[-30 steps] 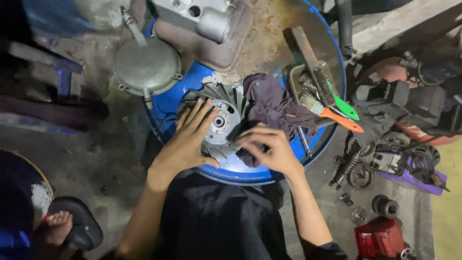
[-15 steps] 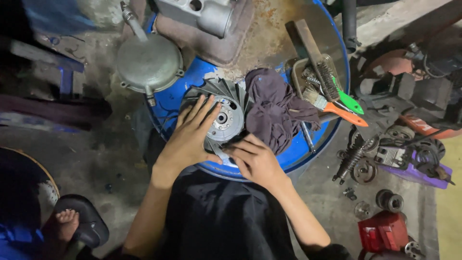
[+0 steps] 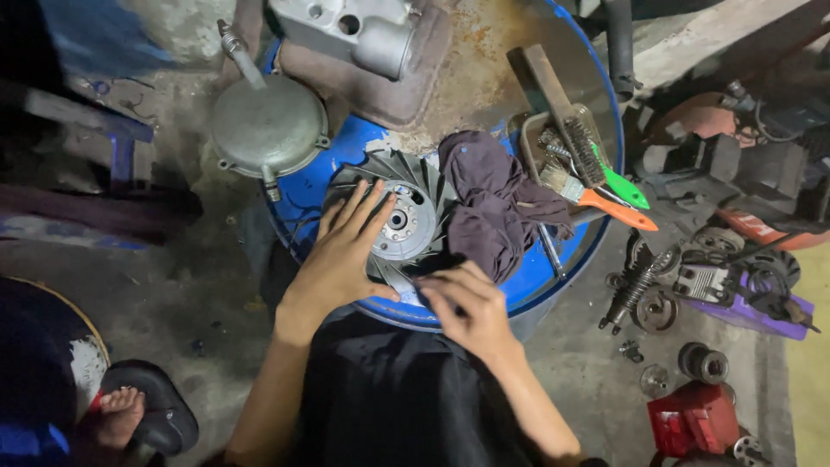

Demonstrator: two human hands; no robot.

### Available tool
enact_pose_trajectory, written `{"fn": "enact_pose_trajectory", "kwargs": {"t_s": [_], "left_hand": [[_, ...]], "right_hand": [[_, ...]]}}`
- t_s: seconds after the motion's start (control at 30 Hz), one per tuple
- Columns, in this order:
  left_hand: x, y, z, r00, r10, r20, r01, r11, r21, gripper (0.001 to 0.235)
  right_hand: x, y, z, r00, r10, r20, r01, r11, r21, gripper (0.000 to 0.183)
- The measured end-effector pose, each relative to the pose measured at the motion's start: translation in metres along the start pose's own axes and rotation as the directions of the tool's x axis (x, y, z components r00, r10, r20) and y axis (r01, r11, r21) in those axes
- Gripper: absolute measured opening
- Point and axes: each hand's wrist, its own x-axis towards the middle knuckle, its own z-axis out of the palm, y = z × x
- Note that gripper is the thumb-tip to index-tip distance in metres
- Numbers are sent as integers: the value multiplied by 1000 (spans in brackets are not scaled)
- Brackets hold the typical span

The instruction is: Cleaning and inspecting a motorcycle flywheel and cooling fan assembly using a cloth on a workshop barrel.

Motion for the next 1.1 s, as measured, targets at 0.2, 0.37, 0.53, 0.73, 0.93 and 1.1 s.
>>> {"fn": "enact_pose_trajectory", "kwargs": {"t_s": [0.2,0.37,0.53,0.73,0.93,1.1], "left_hand": [[2,1,1,999,-30,22,29,999,15,130],[2,3,-2,999,-43,30,43,999,-6,129],[0,6,-5,999,-32,16,31,999,25,130],[-3,7,1,995,-32,-95,43,992,119,128],[-5,12,20,961,-11,-278,76,972,223,125],[-3,15,37,859,44,-510,140,938,317,121]], "right_hand": [[-25,21,39,993,-116,-19,109,969,-223,3],[-26,21,31,996,-87,-23,82,982,-172,7],[-28,32,9,999,-11,31,14,994,-104,4],[2,34,-15,978,204,-33,-206,969,-134,4],[10,42,-10,971,221,-96,-235,954,-186,4],[3,49,-7,973,219,-77,-230,957,-175,6]]}}
